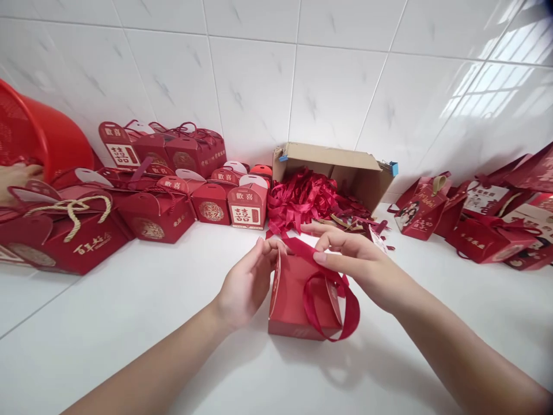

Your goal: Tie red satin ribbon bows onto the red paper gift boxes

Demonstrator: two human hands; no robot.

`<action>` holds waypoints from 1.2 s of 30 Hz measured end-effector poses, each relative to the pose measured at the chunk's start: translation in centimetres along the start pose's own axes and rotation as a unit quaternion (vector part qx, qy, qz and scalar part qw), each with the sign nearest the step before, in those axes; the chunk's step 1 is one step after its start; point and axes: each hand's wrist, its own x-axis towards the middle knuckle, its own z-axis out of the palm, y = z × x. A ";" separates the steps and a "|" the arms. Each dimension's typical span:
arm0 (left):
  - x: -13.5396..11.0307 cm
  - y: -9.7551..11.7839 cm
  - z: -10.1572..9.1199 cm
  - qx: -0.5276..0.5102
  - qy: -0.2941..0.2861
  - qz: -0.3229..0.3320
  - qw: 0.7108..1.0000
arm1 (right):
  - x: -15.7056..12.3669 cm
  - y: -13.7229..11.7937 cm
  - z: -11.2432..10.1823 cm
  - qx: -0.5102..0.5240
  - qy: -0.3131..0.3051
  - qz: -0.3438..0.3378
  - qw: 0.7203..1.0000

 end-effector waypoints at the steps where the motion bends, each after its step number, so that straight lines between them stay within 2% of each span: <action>1: -0.1 0.1 0.1 -0.016 0.006 -0.009 1.000 | 0.1 0.1 0.2 -0.004 -0.003 0.011 1.000; 8: -0.2 -0.1 0.2 -0.069 -0.026 -0.032 0.997 | 0.2 0.2 1.4 0.015 -0.057 0.017 0.998; 17: -0.3 -0.1 0.4 -0.081 -0.024 -0.029 0.996 | 0.2 0.6 1.2 0.104 -0.084 0.040 0.990; 26: -0.4 -0.5 0.5 -0.082 -0.016 -0.004 0.996 | 0.4 0.5 1.8 0.055 -0.055 0.038 0.996; 36: -0.3 -0.6 0.3 -0.088 -0.020 -0.010 0.996 | 0.4 1.1 2.2 -0.014 -0.013 0.039 0.999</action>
